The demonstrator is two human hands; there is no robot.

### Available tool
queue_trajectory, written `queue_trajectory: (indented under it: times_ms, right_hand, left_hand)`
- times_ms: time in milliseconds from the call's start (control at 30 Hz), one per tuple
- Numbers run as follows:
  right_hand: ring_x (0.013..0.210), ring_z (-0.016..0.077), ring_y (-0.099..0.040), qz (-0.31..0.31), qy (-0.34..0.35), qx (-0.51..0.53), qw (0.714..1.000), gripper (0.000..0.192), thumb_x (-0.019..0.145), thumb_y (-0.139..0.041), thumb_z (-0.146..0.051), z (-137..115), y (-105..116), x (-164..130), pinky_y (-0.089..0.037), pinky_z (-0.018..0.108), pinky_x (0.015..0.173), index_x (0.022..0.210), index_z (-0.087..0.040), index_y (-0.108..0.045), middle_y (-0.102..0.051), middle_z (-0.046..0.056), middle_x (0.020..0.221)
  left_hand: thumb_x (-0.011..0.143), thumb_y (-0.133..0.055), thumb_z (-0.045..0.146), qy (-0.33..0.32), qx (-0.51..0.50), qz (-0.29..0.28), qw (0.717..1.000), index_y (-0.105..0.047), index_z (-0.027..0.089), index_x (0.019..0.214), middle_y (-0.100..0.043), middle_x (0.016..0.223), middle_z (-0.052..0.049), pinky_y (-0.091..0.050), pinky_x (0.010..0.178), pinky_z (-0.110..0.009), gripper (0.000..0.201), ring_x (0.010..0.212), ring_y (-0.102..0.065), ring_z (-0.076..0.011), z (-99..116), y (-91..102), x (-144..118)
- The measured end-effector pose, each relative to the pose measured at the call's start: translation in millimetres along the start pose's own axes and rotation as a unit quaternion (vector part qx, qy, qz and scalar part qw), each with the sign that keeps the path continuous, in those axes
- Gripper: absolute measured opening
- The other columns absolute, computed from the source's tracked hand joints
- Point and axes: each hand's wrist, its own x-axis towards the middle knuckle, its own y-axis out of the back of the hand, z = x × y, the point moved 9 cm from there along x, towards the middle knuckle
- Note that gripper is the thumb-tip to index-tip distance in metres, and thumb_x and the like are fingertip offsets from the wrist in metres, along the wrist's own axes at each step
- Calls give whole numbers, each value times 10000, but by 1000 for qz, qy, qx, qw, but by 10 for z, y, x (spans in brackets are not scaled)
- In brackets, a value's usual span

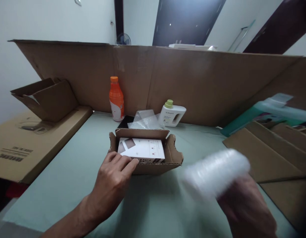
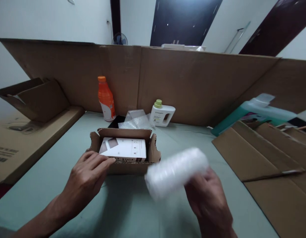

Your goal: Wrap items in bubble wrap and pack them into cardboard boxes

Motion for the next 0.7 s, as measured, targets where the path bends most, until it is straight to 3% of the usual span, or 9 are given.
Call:
queue_trajectory:
  times_ms: [67, 133, 200, 333, 400, 467, 567, 633, 700]
  right_hand:
    - [570, 193, -574, 29, 37, -43, 998, 370, 811, -669, -598, -243, -156, 303, -497, 335, 542, 951, -257, -651, -622, 23, 705]
    - [588, 181, -565, 39, 86, -191, 977, 351, 789, -682, -552, -454, -334, 488, -459, 310, 547, 914, -227, -640, -630, 18, 720]
    - [612, 198, -578, 46, 137, -400, 905, 305, 791, -665, -494, -637, -510, 532, -404, 304, 555, 885, -206, -633, -644, 34, 717]
    - [627, 244, -617, 5, 152, -691, 707, 208, 843, -609, -385, -798, -884, 493, -286, 308, 547, 854, -177, -618, -656, 86, 677]
    - [639, 250, -634, -31, 118, -739, 663, 171, 859, -588, -335, -798, -1040, 543, -246, 309, 541, 882, -168, -615, -673, 102, 699]
    - [652, 243, -637, -69, 84, -729, 675, 160, 847, -589, -323, -760, -1166, 629, -236, 303, 542, 903, -175, -609, -683, 93, 720]
    - [670, 212, -612, -114, 57, -628, 768, 196, 802, -620, -393, -655, -1241, 740, -297, 281, 561, 828, -203, -577, -668, 45, 724]
    - [663, 190, -586, -113, 30, -538, 834, 256, 775, -624, -456, -561, -1143, 781, -345, 268, 574, 775, -213, -546, -643, 17, 720]
    - [649, 179, -558, -88, 2, -488, 868, 286, 748, -621, -487, -473, -969, 791, -364, 265, 571, 755, -216, -531, -616, 4, 710]
  left_hand:
    - [957, -495, 55, 1, 7, 8, 1000, -662, 153, 1048, -688, 847, -50, -455, 769, -383, 214, 749, -584, -199, -18, -9, 14]
    - [965, -484, 71, 3, 12, 16, 1000, -671, 156, 1026, -689, 829, -47, -453, 746, -374, 214, 733, -588, -200, -34, -6, 29]
    - [968, -477, 77, 4, 15, 20, 1000, -680, 158, 1005, -690, 824, -46, -454, 734, -373, 222, 725, -594, -201, -44, -3, 35]
    - [966, -487, 84, 4, 17, 15, 1000, -689, 164, 989, -690, 817, -42, -452, 716, -375, 218, 702, -590, -205, -60, -20, 31]
    - [961, -499, 83, 8, 16, 19, 1000, -687, 164, 994, -692, 819, -39, -450, 715, -373, 207, 701, -593, -205, -82, -25, 34]
    - [958, -507, 87, 8, 15, 19, 1000, -684, 167, 1003, -692, 814, -35, -450, 722, -373, 200, 708, -602, -206, -99, -36, 40]
    - [961, -508, 103, 3, 17, 15, 1000, -687, 173, 996, -682, 792, -31, -449, 720, -373, 195, 710, -611, -211, -108, -56, 43]
    - [961, -501, 103, 3, 18, 19, 1000, -689, 173, 973, -675, 779, -31, -449, 718, -371, 201, 705, -610, -210, -113, -54, 38]
    - [956, -497, 93, 2, 17, 25, 1000, -688, 171, 954, -675, 778, -33, -452, 721, -370, 207, 705, -611, -208, -114, -47, 32]
